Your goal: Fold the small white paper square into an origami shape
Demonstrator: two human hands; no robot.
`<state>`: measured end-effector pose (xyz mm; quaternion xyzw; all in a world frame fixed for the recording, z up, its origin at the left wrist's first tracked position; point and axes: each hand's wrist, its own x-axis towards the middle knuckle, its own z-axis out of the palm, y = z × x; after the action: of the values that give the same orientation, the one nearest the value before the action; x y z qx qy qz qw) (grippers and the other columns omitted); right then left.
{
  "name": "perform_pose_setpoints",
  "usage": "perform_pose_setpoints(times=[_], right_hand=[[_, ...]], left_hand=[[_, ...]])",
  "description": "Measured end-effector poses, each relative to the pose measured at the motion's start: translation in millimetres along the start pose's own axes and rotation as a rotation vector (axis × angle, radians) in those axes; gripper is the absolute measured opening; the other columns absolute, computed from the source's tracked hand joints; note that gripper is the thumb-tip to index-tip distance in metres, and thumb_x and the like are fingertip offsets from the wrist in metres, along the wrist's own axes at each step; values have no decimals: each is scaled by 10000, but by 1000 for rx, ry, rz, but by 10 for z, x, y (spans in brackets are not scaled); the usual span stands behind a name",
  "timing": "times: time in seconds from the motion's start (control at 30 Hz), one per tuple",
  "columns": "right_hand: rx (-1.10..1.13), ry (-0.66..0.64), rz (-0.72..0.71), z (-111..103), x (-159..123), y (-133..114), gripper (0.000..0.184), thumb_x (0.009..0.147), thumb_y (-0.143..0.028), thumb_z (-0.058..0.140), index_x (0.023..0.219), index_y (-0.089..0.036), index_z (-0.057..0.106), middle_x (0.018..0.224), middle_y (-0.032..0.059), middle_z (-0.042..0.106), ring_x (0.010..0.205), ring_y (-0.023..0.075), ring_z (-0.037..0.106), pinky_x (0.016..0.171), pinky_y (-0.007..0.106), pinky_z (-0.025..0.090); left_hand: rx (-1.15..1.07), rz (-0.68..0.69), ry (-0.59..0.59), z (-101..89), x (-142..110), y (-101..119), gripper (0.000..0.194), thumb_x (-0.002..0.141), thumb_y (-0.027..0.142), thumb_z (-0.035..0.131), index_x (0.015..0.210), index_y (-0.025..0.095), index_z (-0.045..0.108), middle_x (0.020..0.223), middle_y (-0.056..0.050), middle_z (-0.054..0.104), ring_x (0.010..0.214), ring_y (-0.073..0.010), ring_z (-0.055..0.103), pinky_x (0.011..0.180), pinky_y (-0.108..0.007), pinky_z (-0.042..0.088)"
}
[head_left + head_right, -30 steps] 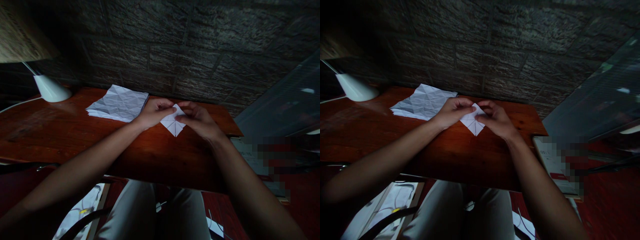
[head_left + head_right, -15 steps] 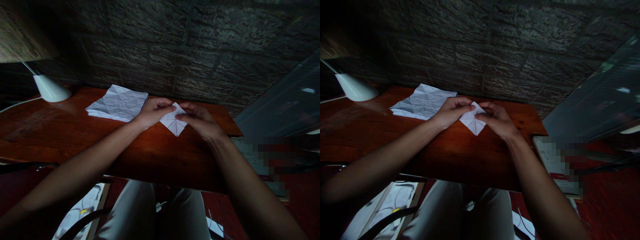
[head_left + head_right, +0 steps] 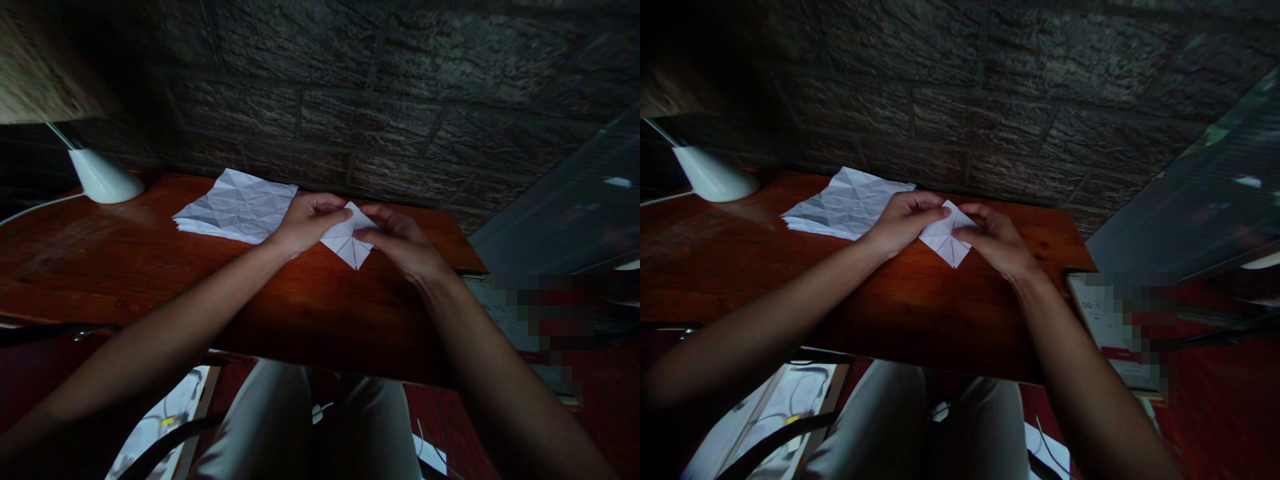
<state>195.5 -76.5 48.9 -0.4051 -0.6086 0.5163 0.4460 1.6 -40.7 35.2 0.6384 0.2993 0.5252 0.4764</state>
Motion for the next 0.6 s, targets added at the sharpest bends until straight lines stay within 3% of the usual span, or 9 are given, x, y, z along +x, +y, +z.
perform_pose_setpoints(times=[0.6], right_hand=[[39,0,-16,-18,26,60,464,691,-304,944,1108,-241,750,1024,19,793,894,194,703,856,367,584]], left_hand=[[21,6,20,8,2,-7,162,774,291,815,875,166,799,900,-44,820,832,-167,732,757,-291,565]])
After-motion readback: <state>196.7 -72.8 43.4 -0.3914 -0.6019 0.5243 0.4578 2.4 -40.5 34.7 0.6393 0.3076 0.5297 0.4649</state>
